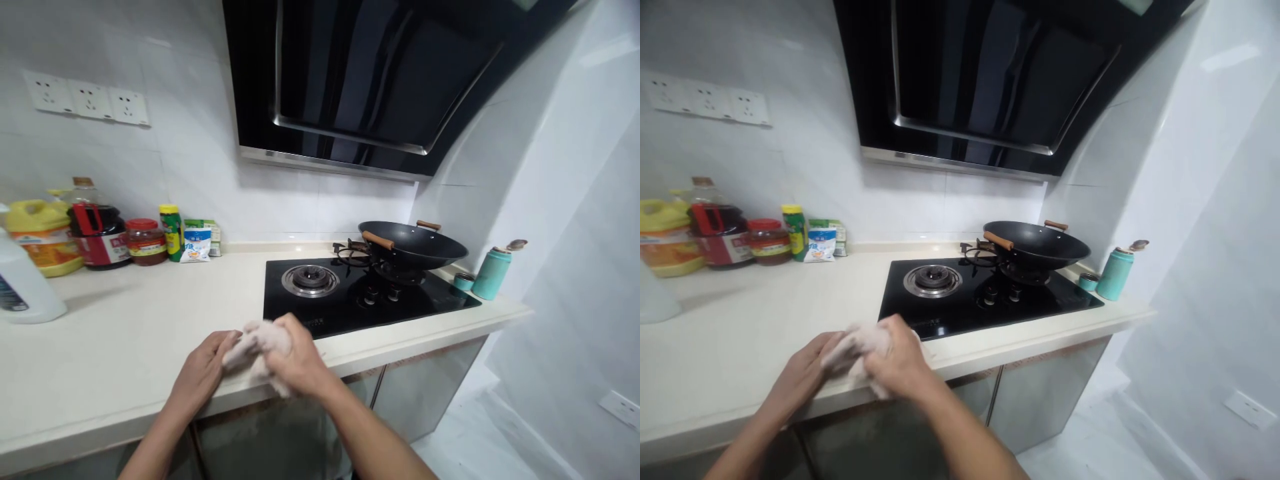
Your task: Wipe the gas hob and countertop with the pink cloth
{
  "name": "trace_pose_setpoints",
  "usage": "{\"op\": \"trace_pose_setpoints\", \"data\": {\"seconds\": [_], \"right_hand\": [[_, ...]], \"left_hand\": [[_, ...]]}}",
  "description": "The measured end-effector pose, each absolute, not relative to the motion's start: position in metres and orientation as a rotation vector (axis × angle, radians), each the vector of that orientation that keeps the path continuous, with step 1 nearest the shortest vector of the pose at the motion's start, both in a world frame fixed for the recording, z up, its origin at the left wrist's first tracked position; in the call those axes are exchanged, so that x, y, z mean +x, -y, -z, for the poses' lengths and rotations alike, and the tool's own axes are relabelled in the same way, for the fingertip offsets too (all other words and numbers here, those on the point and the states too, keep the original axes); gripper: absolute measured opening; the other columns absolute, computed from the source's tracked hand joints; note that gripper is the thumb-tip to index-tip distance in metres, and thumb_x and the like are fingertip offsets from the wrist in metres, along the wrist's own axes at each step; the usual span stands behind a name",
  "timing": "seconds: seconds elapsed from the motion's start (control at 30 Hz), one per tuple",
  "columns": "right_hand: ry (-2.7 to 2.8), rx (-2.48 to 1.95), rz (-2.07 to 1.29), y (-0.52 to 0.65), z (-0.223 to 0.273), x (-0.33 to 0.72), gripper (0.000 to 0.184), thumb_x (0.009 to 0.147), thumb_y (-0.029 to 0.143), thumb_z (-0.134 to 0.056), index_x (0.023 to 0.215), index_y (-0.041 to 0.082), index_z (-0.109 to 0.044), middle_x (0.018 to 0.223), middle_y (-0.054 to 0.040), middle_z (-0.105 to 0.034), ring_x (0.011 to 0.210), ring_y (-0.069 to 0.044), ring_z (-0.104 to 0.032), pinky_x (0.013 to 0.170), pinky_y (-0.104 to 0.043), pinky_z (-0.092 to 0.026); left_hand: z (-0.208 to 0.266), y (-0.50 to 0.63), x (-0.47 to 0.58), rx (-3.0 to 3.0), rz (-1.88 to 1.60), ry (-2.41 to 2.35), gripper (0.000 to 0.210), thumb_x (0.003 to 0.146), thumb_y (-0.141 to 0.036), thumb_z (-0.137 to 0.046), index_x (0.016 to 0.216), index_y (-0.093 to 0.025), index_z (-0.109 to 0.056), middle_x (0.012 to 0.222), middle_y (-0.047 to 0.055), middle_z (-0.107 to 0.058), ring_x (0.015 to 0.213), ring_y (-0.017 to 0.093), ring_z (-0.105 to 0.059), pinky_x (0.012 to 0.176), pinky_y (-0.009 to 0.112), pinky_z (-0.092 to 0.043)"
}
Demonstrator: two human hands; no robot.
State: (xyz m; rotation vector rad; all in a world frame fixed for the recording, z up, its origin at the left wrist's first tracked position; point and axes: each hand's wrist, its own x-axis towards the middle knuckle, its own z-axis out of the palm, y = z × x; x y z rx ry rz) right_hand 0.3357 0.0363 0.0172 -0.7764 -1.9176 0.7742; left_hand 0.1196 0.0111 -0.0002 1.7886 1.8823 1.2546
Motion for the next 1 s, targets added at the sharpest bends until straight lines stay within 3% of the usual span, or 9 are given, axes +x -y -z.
{"op": "trace_pose_setpoints", "data": {"seconds": [0.07,0.17,0.27,0.33,0.53,0.67,0.73,0.83,1.0], "right_hand": [[1.632,-0.691,-0.934,-0.06,-0.034,0.345,0.03,0.082,0.032,-0.062,0.109,0.024,-0.053,0.097,0.0019,-0.064,0.085,-0.016,-0.06,0.077,-0.03,-0.051],[1.431,-0.641,-0.968,-0.101,-0.048,0.375,0.038,0.085,0.041,-0.059,0.119,0.023,-0.053,0.109,-0.0024,-0.067,0.098,-0.019,-0.064,0.088,-0.033,-0.053],[1.451,-0.958,-0.755,-0.131,-0.042,0.423,0.053,0.076,0.035,-0.06,0.126,0.022,-0.052,0.121,-0.0079,-0.065,0.111,-0.024,-0.062,0.099,-0.041,-0.051],[1.376,-1.098,-0.58,-0.139,-0.033,0.453,0.059,0.074,0.033,-0.058,0.131,0.02,-0.051,0.133,-0.0139,-0.057,0.123,-0.028,-0.055,0.11,-0.048,-0.042],[1.901,-1.333,-0.248,-0.12,-0.015,0.439,0.041,0.093,0.041,-0.045,0.123,0.022,-0.065,0.136,-0.0145,-0.056,0.128,-0.031,-0.05,0.113,-0.052,-0.036],[2.254,-1.538,-0.308,-0.111,-0.006,0.388,0.056,0.1,0.058,-0.036,0.149,0.033,-0.048,0.164,-0.0117,-0.031,0.149,-0.044,-0.021,0.113,-0.074,-0.012],[2.314,-1.554,-0.352,-0.118,-0.005,0.381,0.061,0.1,0.065,-0.031,0.152,0.036,-0.042,0.169,-0.0089,-0.02,0.153,-0.045,-0.011,0.112,-0.077,-0.005],[2.302,-1.628,-0.378,-0.142,-0.009,0.393,0.059,0.1,0.065,-0.027,0.148,0.035,-0.046,0.17,-0.0069,-0.019,0.154,-0.039,-0.013,0.116,-0.07,-0.01],[2.136,-1.863,-0.284,-0.197,-0.021,0.42,0.062,0.101,0.055,-0.026,0.15,0.02,-0.042,0.162,-0.0196,-0.031,0.15,-0.038,-0.026,0.117,-0.06,-0.019]], "left_hand": [[0.0,-0.011,0.12,1.84,-1.225,-1.891,0.053,0.091,-0.065,-0.043,0.1,-0.024,-0.076,0.108,0.004,-0.078,0.104,0.027,-0.07,0.096,0.037,-0.054],[0.0,-0.011,0.121,1.894,-1.219,-1.893,0.049,0.091,-0.063,-0.046,0.097,-0.024,-0.076,0.108,0.004,-0.078,0.103,0.026,-0.07,0.095,0.036,-0.054],[0.001,-0.011,0.122,1.91,-1.209,-1.889,0.047,0.092,-0.061,-0.047,0.098,-0.024,-0.076,0.109,0.004,-0.078,0.103,0.025,-0.07,0.094,0.035,-0.054],[0.003,-0.012,0.122,1.919,-1.191,-1.895,0.047,0.093,-0.06,-0.046,0.1,-0.024,-0.076,0.11,0.004,-0.078,0.104,0.026,-0.07,0.094,0.036,-0.054],[0.007,-0.014,0.122,2.052,-1.111,-1.938,0.047,0.094,-0.059,-0.045,0.103,-0.025,-0.076,0.112,0.005,-0.077,0.106,0.027,-0.069,0.096,0.039,-0.052],[0.008,-0.012,0.121,2.065,-1.085,-1.967,0.045,0.093,-0.059,-0.047,0.104,-0.026,-0.076,0.113,0.004,-0.077,0.107,0.027,-0.07,0.095,0.038,-0.053],[0.008,-0.012,0.121,2.078,-1.083,-1.964,0.045,0.092,-0.059,-0.048,0.104,-0.026,-0.077,0.113,0.004,-0.078,0.107,0.027,-0.07,0.094,0.038,-0.054],[0.008,-0.012,0.12,2.101,-1.1,-1.948,0.044,0.092,-0.058,-0.05,0.104,-0.025,-0.077,0.113,0.005,-0.078,0.107,0.027,-0.07,0.095,0.038,-0.054],[0.011,-0.013,0.12,2.087,-1.121,-1.94,0.044,0.092,-0.057,-0.051,0.105,-0.025,-0.077,0.114,0.006,-0.077,0.108,0.028,-0.07,0.098,0.042,-0.053]]}}
